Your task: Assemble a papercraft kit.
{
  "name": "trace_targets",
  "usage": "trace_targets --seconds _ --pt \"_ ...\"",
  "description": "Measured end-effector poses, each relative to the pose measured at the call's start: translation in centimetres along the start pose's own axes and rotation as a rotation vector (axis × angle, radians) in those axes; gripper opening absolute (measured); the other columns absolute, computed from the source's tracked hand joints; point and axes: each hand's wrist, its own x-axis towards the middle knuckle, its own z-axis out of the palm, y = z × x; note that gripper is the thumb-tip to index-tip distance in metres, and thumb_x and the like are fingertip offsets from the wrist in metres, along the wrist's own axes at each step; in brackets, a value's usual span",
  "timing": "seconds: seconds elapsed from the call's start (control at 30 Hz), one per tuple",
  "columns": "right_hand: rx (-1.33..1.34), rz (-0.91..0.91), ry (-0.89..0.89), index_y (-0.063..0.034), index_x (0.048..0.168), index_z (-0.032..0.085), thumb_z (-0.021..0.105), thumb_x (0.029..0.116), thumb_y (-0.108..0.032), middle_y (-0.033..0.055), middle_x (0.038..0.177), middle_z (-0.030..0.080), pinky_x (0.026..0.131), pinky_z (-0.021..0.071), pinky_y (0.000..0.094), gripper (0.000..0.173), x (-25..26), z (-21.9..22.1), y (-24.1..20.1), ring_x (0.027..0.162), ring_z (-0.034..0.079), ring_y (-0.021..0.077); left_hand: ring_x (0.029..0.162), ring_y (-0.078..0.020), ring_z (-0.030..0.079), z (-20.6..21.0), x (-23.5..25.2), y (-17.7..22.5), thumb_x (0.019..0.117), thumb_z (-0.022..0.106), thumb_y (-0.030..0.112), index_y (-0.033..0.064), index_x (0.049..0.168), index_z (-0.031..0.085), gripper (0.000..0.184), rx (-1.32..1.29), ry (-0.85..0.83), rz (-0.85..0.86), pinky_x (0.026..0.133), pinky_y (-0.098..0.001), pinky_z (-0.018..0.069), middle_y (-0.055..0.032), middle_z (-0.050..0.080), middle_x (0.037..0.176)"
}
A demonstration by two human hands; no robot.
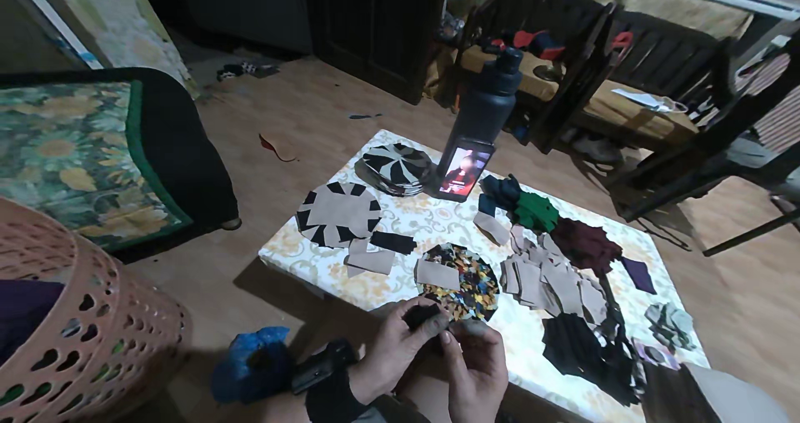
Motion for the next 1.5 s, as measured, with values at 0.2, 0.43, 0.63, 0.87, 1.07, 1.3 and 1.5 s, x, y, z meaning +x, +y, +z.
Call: trace_targets --seconds 0.2,0.43,0.63,0.87,1.07,1.3,1.5 --pt "0.012 0.016 -0.004 -0.0136 0.114 0.062 0.071 0.0914 -0.005 -0.0045 0.102 0.072 0.087 0.0596 0.0238 0.026 0.3 0.2 0.2 0.093 0.07 0.0062 0.098 -0.0142 0.07 -0.5 -0.2 0.3 0.0988 0.063 0.008 -0.0013 0.117 0.066 0.021 -0.085 0.0 -0.073 0.089 -0.0316 0.0596 -0.0077 0.072 0.107" --pt "0.022 0.03 -0.044 -0.0137 0.116 0.062 0.071 0.0935 -0.009 -0.0059 0.105 0.071 0.088 0.0583 0.0223 0.025 0.1 0.6 -0.2 0.095 0.069 0.0042 0.094 -0.0085 0.068 -0.8 0.4 0.2 0.0893 0.074 0.005 0.0046 0.101 0.069 0.013 -0.051 0.009 0.026 0.085 -0.0257 0.0583 -0.0017 0.071 0.1" --pt "0.08 -0.002 -0.015 -0.0168 0.11 0.064 0.073 0.0915 -0.007 -0.0052 0.099 0.073 0.086 0.0589 0.0237 0.023 0.7 -0.2 -0.4 0.092 0.07 0.0054 0.089 -0.003 0.067 -1.2 0.2 0.6 0.0959 0.069 0.018 0.0129 0.094 0.069 0.005 -0.001 0.058 0.025 0.082 -0.0239 0.0574 0.0066 0.07 0.092" --pt "-0.013 0.037 -0.054 -0.006 0.119 0.053 0.066 0.093 0.0 -0.0021 0.106 0.069 0.085 0.0594 0.0239 0.029 2.5 -2.1 -0.6 0.095 0.068 0.0063 0.084 -0.0181 0.072 -3.1 1.3 2.5 0.1094 0.038 0.013 -0.0009 0.125 0.056 0.028 -0.015 0.031 -0.039 0.079 -0.0338 0.062 -0.0109 0.07 0.11" --pt "-0.023 0.051 -0.365 0.0006 0.128 0.051 0.064 0.0952 -0.002 -0.0016 0.101 0.069 0.082 0.0578 0.023 0.035 3.7 -2.7 -0.6 0.089 0.066 0.0048 0.05 0.0036 0.04 -3.8 1.7 3.2 0.1094 0.043 0.021 0.006 0.116 0.065 0.027 0.115 -0.093 -0.174 0.046 -0.0119 0.036 0.0057 0.061 0.085" --pt "-0.09 0.078 -0.403 0.009 0.131 0.045 0.067 0.0941 -0.006 -0.0005 0.092 0.069 0.076 0.0572 0.0211 0.046 4.4 -2.6 -0.1 0.081 0.066 0.0032 0.081 0.0035 0.064 -4.0 2.5 3.5 0.0909 0.074 0.013 0.0056 0.101 0.075 0.012 0.379 -0.251 0.024 0.072 -0.015 0.0533 0.0068 0.073 0.093" --pt "-0.063 0.176 -0.338 0.0105 0.135 0.041 0.07 0.0905 -0.005 0.0025 0.098 0.07 0.081 0.0589 0.0239 0.056 3.9 -2.3 0.5 0.089 0.068 0.0073 0.087 0.0019 0.066 -4.1 2.5 2.5 0.0924 0.072 0.012 0.0042 0.104 0.075 0.015 0.459 -0.192 0.178 0.078 -0.0162 0.0548 0.004 0.074 0.098"
